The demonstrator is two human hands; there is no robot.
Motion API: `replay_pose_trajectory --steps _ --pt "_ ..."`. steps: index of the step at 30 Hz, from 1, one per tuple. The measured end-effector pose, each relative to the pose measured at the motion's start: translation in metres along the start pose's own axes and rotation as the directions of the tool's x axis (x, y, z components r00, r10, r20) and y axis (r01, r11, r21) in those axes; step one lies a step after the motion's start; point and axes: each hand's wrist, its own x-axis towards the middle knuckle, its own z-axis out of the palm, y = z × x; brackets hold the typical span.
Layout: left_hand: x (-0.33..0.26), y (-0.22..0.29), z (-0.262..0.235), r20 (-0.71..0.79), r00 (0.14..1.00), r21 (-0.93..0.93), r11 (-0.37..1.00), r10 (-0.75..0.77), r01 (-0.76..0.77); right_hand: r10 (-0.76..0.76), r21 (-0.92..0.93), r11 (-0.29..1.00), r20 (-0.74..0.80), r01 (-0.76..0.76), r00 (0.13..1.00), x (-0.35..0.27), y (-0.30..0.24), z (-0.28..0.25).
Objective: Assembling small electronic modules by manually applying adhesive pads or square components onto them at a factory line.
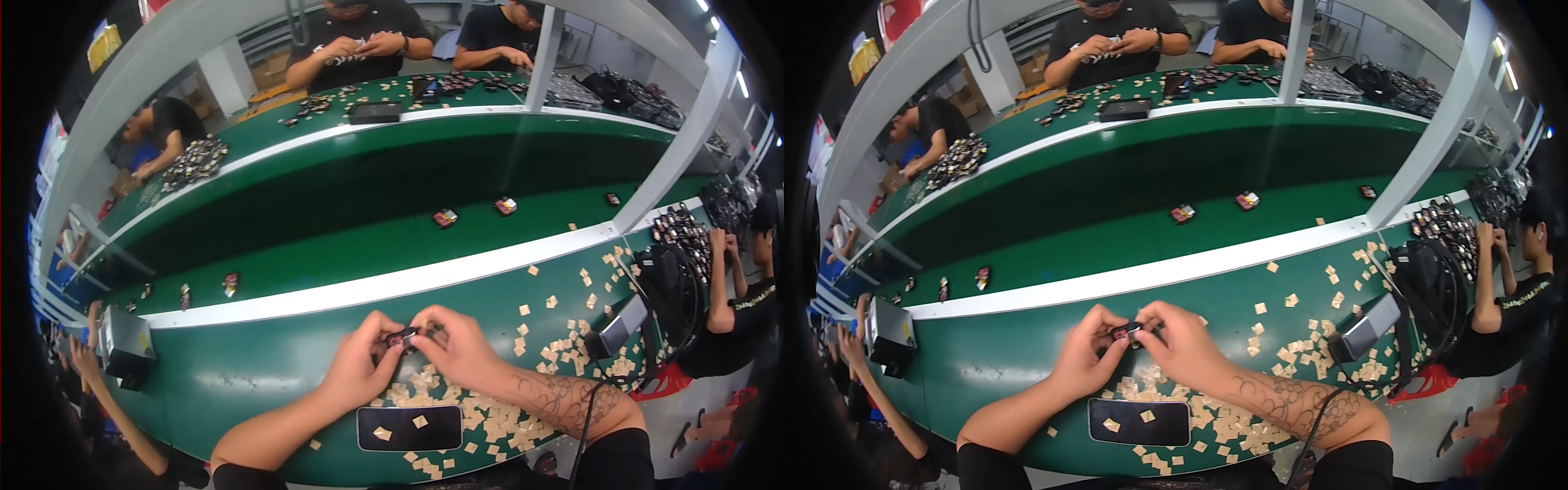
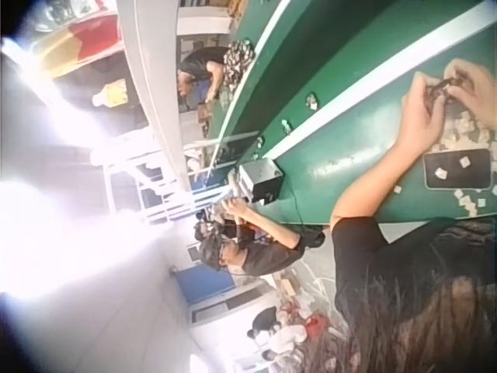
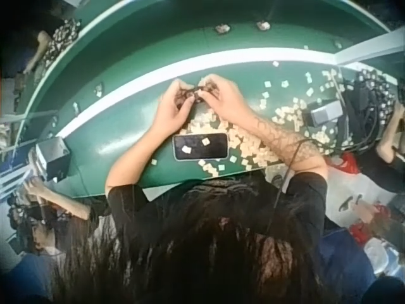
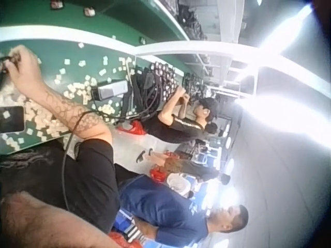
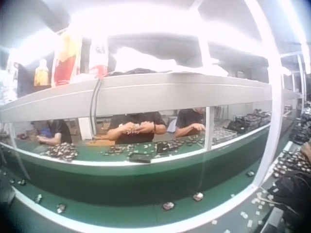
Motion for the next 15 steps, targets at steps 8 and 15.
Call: replay_pose_trajectory --steps 8,15 --pt "0.08 -0.005 -0.011 -0.267 0.914 0.448 0.879 0.304 -0.162 -0.129 -0.18 0.978 -0.139 0.103 0.982 0.003 -0.003 -0.025" --pt "0.136 -0.038 -0.038 -0.263 0.867 0.75 0.655 0.424 -0.093 -0.172 -0.335 0.932 -0.079 0.137 0.982 0.002 -0.011 -0.028"
